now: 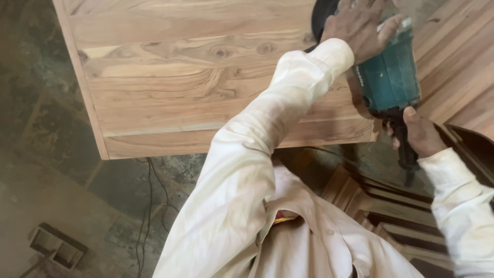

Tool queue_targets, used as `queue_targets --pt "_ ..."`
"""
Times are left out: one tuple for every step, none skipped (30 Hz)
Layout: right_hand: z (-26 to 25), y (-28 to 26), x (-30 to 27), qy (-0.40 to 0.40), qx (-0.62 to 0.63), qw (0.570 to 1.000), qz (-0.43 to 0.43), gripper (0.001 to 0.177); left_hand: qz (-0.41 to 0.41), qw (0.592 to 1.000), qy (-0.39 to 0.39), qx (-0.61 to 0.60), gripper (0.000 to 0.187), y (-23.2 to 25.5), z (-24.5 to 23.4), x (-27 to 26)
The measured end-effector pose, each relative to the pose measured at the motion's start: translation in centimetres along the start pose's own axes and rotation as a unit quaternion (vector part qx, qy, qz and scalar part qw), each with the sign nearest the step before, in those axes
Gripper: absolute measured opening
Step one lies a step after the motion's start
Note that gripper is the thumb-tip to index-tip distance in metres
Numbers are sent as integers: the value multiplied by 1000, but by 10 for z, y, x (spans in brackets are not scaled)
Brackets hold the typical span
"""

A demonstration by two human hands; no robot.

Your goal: The person sands the surface of a wooden tabletop using a power sander, moving the tool across the grain and checking the smoothness with their hand.

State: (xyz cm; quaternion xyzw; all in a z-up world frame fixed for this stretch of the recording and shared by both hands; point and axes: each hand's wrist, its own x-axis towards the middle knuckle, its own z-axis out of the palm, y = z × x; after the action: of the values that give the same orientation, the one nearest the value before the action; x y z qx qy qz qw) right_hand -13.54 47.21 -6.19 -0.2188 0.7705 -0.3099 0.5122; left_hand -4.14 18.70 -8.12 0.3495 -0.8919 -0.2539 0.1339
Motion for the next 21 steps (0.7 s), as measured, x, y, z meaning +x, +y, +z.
queue_targets --pt "7 5 -8 27 17 999 12 87 14 1000 -5 8 63 7 7 0" --pt "14 10 -17 31 18 999 14 87 17 1000 -6 6 63 12 15 0" --pt "23 16 -28 45 57 997 1 85 52 999 -2 2 63 16 21 0" --pt "33 23 -37 57 97 994 -9 83 84 996 0 -2 64 19 28 -3" --pt "43 29 -43 58 98 993 -6 83 85 996 -3 -4 64 20 34 -5" --pt "53 34 -47 77 119 990 14 82 100 995 -31 -7 65 22 37 -6" --pt "64 38 -51 96 140 985 34 81 115 992 -59 -10 65 21 39 -8" --pt "74 40 -52 98 139 985 33 81 115 992 -57 -11 65 16 38 -10" --pt "86 41 -52 104 148 983 28 80 121 991 -48 -11 69 10 35 -14" --pt "95 39 -51 104 154 982 22 78 121 992 -36 -8 72 -1 28 -16" --pt "104 35 -51 101 150 983 20 78 117 993 -32 -8 72 -12 21 -21" --pt "112 30 -50 92 138 986 10 78 120 993 -13 -6 75 -23 12 -25" --pt "119 23 -50 83 126 989 0 79 124 992 7 -4 78 -35 3 -30" --pt "126 15 -47 77 121 990 -3 79 118 993 12 -3 78 -51 -8 -35" --pt "135 5 -43 58 113 992 3 80 101 995 3 -2 77 -67 -20 -40" --pt "142 -4 -40 38 102 994 11 81 83 997 -6 -3 76 -80 -29 -46" --pt "151 -12 -37 32 96 995 11 81 75 997 -2 -3 76 -95 -39 -54" --pt "160 -23 -32 24 73 997 4 81 77 995 63 12 76 -112 -51 -61" --pt "169 -33 -27 16 50 999 -2 82 78 988 129 28 76 -127 -63 -68" --pt "179 -41 -23 9 43 999 -5 82 69 988 134 29 76 -143 -76 -77" --pt "188 -49 -20 -5 26 1000 0 82 44 993 107 9 70 -160 -91 -87"
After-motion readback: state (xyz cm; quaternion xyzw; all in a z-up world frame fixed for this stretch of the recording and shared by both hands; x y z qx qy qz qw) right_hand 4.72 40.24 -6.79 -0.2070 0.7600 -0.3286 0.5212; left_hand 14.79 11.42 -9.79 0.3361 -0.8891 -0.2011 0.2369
